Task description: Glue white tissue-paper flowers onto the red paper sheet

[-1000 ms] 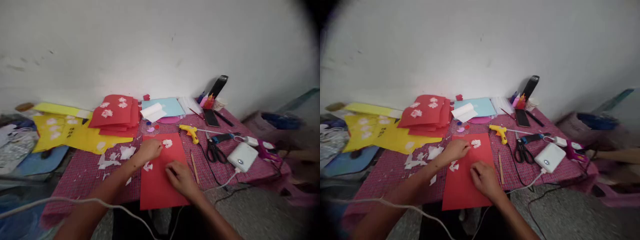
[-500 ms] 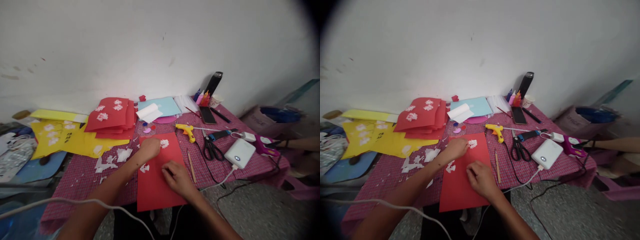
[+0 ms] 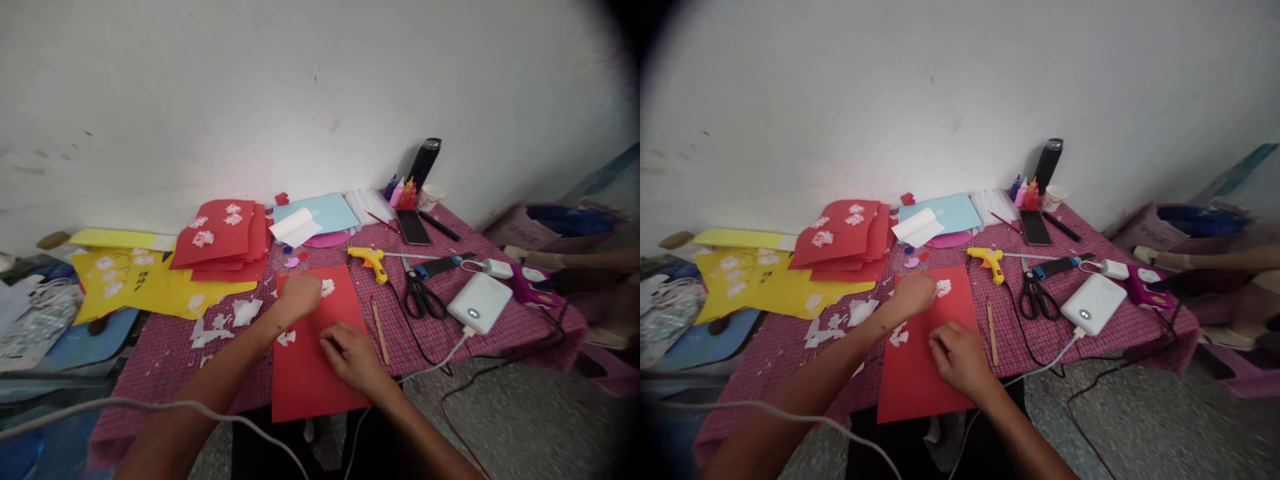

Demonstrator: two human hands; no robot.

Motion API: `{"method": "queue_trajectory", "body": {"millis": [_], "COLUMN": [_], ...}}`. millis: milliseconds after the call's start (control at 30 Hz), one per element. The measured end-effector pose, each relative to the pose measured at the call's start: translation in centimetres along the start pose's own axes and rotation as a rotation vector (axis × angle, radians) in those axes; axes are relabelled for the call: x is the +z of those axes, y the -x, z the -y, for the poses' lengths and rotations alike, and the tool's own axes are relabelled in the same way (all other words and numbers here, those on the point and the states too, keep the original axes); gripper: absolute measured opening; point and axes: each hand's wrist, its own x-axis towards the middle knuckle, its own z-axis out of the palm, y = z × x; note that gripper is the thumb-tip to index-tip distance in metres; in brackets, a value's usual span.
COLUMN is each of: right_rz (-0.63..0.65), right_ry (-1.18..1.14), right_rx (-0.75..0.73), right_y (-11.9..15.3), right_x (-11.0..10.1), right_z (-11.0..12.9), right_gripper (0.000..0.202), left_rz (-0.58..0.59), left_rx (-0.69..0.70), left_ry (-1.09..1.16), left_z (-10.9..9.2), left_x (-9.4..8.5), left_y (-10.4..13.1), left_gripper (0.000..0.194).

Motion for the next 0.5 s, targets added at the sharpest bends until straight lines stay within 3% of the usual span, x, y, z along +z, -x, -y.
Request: {"method": "queue_trajectory", "body": {"millis": [333, 500], "right_rz": [-0.006, -0.003], "right_ry": [0.003, 0.01], "right_rx": [-0.008, 0.002], "right_y": [0.1, 0.2], "right_x": [0.0, -0.1], "right_z": [-0.2, -0.1], "right_gripper": [0.011, 0.011], "left_rz": [-0.002, 0.0], "left_rx": [-0.015, -0.051], "left_ry": [-0.021, -0.027], "left_z": [-0.5, 0.2], "left_x": [-0.6, -1.3], "left_y": [0.1, 0.8], "left_gripper": [0.033, 0.036]}}
